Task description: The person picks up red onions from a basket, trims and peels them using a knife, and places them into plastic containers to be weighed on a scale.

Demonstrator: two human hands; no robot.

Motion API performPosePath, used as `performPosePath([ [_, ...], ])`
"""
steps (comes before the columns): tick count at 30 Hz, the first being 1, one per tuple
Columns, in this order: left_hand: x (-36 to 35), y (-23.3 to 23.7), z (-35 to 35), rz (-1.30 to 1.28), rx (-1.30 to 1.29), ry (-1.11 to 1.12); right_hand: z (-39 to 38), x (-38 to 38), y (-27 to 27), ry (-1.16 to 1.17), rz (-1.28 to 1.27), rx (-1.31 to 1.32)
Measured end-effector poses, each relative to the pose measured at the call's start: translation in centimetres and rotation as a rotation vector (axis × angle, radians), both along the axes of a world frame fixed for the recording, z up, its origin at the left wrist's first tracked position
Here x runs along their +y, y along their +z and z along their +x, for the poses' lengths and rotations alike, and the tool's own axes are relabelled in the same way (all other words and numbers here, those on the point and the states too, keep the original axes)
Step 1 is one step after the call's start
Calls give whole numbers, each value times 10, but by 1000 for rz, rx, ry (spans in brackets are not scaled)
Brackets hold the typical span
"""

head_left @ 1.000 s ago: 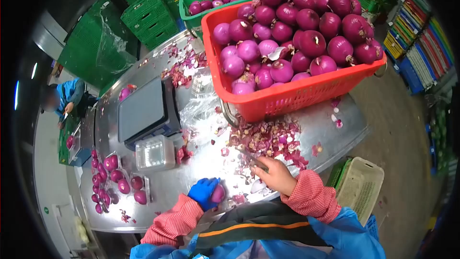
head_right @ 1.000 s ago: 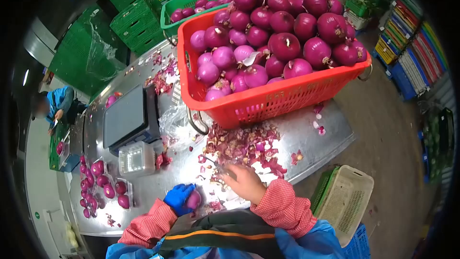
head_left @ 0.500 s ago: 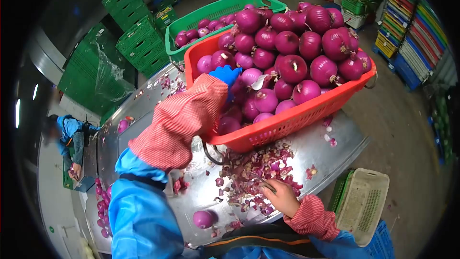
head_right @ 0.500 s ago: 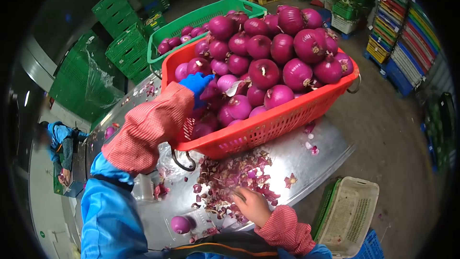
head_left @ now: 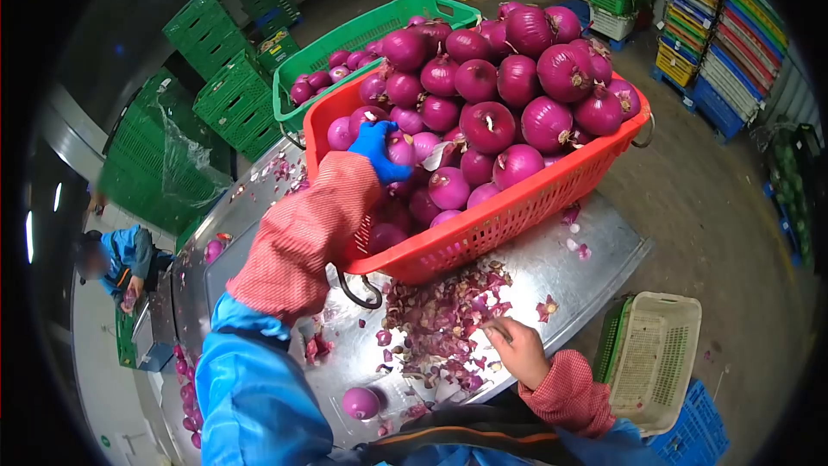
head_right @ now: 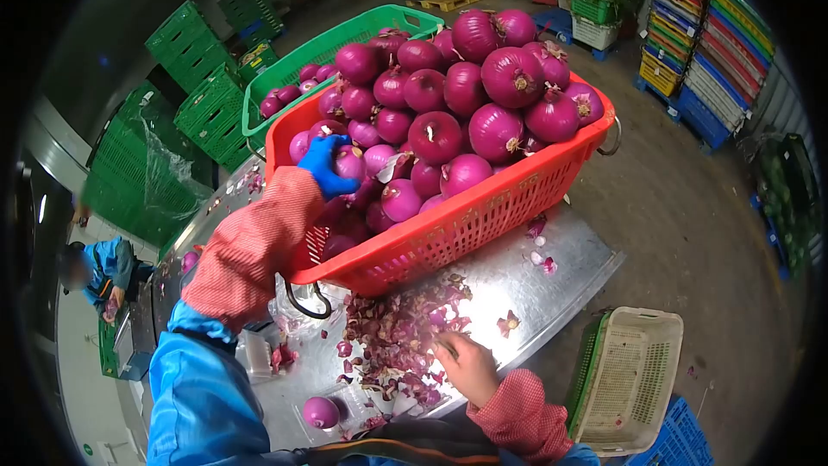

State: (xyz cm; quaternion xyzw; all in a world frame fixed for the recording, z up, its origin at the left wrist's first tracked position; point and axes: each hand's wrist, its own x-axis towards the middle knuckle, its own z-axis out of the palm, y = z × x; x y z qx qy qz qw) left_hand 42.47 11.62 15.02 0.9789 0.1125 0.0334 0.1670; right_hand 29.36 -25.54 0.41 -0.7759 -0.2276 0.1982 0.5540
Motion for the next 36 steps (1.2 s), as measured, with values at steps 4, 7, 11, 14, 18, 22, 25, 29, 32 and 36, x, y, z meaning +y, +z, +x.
performPosePath([
  [4,-34,25,-68,-933,-272,-146,23,4,55,-76,49,-123],
  [7,-72,43,-132,-1124,-236,-269,38,20,94,-113,201,-556],
  [11,-116,34,-195,-1090,-223,-253,33,36,138,-29,98,-915],
  [14,-133,24,-227,-1021,-185,-154,23,45,145,48,25,-1073],
  [18,-149,16,-256,-1004,-230,-60,9,55,131,72,-34,-1140],
  [22,-151,12,-281,-948,-155,-1,20,52,87,71,-125,-1103],
  [25,-158,20,-293,-955,-218,-38,33,30,60,33,-173,-890],
  [29,-153,-29,-287,-1277,-217,160,-10,30,87,275,108,-306],
  [32,-155,-48,-279,-1875,37,294,-24,42,73,365,475,63],
  [36,-180,-56,-280,-1113,-460,-65,-29,37,66,308,415,770],
])
